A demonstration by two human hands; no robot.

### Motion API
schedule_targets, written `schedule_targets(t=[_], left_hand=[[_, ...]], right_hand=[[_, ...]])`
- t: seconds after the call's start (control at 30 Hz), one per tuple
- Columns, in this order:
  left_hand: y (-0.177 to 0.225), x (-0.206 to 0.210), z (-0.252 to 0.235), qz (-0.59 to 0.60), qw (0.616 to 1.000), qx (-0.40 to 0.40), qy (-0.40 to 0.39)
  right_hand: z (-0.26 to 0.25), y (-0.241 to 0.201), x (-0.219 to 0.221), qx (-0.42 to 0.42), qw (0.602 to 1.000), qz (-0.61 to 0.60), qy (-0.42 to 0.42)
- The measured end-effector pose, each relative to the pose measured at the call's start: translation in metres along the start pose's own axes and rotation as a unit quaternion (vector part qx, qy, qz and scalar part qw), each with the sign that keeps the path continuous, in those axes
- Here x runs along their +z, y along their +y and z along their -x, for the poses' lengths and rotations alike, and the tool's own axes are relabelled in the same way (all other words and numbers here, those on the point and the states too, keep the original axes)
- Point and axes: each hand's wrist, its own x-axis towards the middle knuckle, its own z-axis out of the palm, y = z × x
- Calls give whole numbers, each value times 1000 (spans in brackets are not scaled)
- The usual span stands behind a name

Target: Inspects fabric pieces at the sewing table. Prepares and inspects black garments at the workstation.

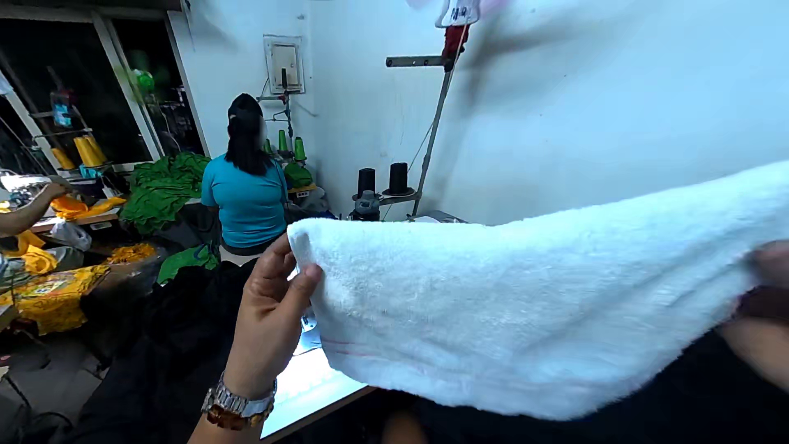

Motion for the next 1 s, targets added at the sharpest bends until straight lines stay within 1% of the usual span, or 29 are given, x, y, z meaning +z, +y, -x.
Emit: schedule_targets(t=[0.07, 0.13, 0.23, 0.33, 0.43, 0.5, 0.57, 0.6, 0.67, 0.73, 0.8, 0.83, 0.87, 0.9, 0.93, 1.0], left_hand=[[-3, -4, 4, -27, 998, -6, -50], [-10, -9, 9, -39, 996, -34, -74], [-16, -14, 14, -38, 991, -65, -114], [-16, -15, 19, -17, 983, -100, -150], [-13, -18, 20, 20, 978, -130, -163], [-11, -21, 19, 27, 975, -152, -159], [-13, -21, 18, 23, 968, -207, -140], [-17, -19, 19, 25, 960, -251, -122], [-34, -13, 28, 28, 933, -349, -84], [-63, -6, 46, 29, 900, -432, -55], [-96, -3, 65, 83, 873, -481, -18], [-102, -1, 68, 111, 864, -492, -4], [-101, 2, 66, 132, 864, -486, 0], [-93, 5, 62, 145, 876, -459, -6], [-80, 6, 56, 145, 901, -407, -23], [-64, 2, 45, 138, 959, -236, -71]], right_hand=[[3, 0, -8, 33, 991, 96, -85], [3, 8, -25, 60, 976, 147, -151], [5, 10, -38, 73, 962, 133, -227], [10, 0, -33, 98, 956, 94, -260], [17, -10, -39, 130, 950, 68, -276], [19, -17, -44, 150, 950, 53, -267], [18, -14, -40, 183, 947, 44, -259], [18, -6, -39, 212, 941, 40, -260], [26, 30, -51, 295, 916, 8, -272], [42, 71, -65, 379, 888, -13, -260], [53, 93, -69, 442, 869, 1, -223], [55, 97, -68, 455, 868, 15, -198], [54, 97, -68, 443, 878, 23, -180], [49, 92, -70, 404, 898, 24, -171], [41, 79, -69, 344, 923, 22, -173], [24, 38, -68, 185, 957, 16, -223]])
